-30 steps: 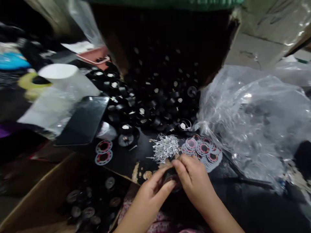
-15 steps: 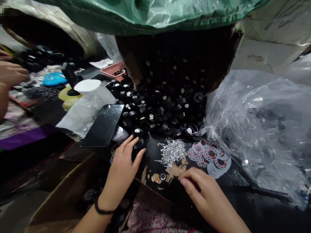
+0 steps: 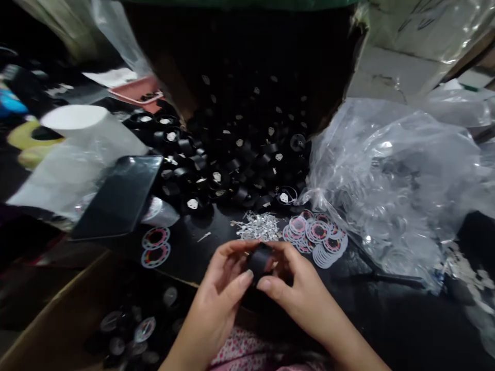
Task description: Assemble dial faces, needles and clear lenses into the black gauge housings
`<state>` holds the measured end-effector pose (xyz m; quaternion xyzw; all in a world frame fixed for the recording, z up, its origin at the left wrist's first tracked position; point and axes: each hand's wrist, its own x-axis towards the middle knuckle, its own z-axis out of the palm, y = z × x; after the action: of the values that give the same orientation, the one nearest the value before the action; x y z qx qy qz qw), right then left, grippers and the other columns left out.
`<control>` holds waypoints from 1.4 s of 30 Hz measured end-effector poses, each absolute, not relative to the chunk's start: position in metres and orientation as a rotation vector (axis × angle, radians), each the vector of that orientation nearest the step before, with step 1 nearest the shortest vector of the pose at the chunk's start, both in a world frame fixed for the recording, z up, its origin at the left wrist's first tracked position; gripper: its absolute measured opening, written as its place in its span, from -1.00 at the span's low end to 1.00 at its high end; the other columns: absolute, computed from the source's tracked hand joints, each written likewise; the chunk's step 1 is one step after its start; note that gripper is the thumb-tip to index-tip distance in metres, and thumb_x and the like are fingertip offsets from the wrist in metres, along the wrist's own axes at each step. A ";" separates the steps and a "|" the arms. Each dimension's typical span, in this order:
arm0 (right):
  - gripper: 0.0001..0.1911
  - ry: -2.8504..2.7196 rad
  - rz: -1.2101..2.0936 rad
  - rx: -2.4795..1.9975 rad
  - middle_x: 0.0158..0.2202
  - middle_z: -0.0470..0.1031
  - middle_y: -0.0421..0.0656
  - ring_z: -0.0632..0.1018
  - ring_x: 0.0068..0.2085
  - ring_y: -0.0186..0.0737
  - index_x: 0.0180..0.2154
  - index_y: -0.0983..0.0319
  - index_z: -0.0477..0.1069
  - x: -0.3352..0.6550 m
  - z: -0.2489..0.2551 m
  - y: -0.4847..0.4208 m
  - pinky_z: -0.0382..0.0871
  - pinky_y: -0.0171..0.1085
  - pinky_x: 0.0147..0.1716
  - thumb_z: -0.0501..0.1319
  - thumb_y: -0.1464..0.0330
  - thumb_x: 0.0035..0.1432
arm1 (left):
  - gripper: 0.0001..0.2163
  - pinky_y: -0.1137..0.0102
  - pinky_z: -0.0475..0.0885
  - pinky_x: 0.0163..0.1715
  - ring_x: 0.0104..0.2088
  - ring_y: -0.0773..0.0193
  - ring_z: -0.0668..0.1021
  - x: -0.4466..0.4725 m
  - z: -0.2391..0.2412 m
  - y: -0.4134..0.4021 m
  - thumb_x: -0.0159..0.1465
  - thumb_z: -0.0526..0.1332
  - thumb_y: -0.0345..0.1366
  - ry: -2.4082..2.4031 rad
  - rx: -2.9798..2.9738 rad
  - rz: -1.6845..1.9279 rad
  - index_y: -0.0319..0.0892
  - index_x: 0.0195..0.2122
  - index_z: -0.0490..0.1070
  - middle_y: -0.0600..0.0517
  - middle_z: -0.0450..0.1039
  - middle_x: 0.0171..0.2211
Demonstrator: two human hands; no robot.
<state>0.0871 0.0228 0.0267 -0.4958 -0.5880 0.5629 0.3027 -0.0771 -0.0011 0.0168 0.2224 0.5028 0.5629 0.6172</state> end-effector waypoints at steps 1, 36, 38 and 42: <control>-0.60 -1.583 1.420 -1.349 -0.28 0.50 -0.20 0.49 -0.33 -0.26 0.06 0.18 0.41 0.089 0.028 0.023 0.40 -0.27 -0.33 0.31 0.21 0.22 | -0.71 0.39 0.47 0.06 0.14 0.10 0.54 -0.069 0.014 -0.006 0.13 0.46 -0.26 1.130 0.467 1.274 0.03 -0.10 0.59 0.03 0.59 0.04; -0.59 -2.051 0.330 -2.130 0.02 0.46 0.07 0.48 0.06 0.19 0.11 0.22 0.46 0.161 0.021 0.058 0.34 0.17 0.04 0.30 0.26 0.25 | -0.58 0.33 0.66 -0.27 -0.04 -0.05 0.66 -0.059 -0.014 -0.018 0.11 0.47 -0.10 1.067 0.209 0.906 0.04 0.02 0.62 -0.06 0.56 0.15; -0.61 -2.060 0.336 -2.148 0.04 0.45 0.07 0.47 0.07 0.20 0.08 0.23 0.45 0.164 0.014 0.066 0.35 0.16 0.03 0.33 0.29 0.22 | -0.57 0.35 0.65 -0.26 -0.01 -0.06 0.65 -0.057 -0.010 -0.016 0.07 0.49 -0.07 1.057 0.212 0.929 -0.02 -0.03 0.63 -0.10 0.57 0.13; -0.63 -1.970 0.441 -2.080 0.02 0.45 0.01 0.49 0.07 0.11 0.04 0.23 0.38 0.164 0.008 0.066 0.36 0.10 0.07 0.32 0.37 0.19 | -0.60 0.37 0.64 -0.29 -0.14 -0.02 0.70 -0.054 -0.007 -0.011 0.07 0.49 -0.06 1.035 0.166 0.912 -0.15 -0.12 0.63 -0.20 0.67 -0.07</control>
<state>0.1636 0.0658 0.0081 -0.7123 -0.6746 0.1511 0.1213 -0.0541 -0.0108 -0.0068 0.0766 0.4771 0.4200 0.7682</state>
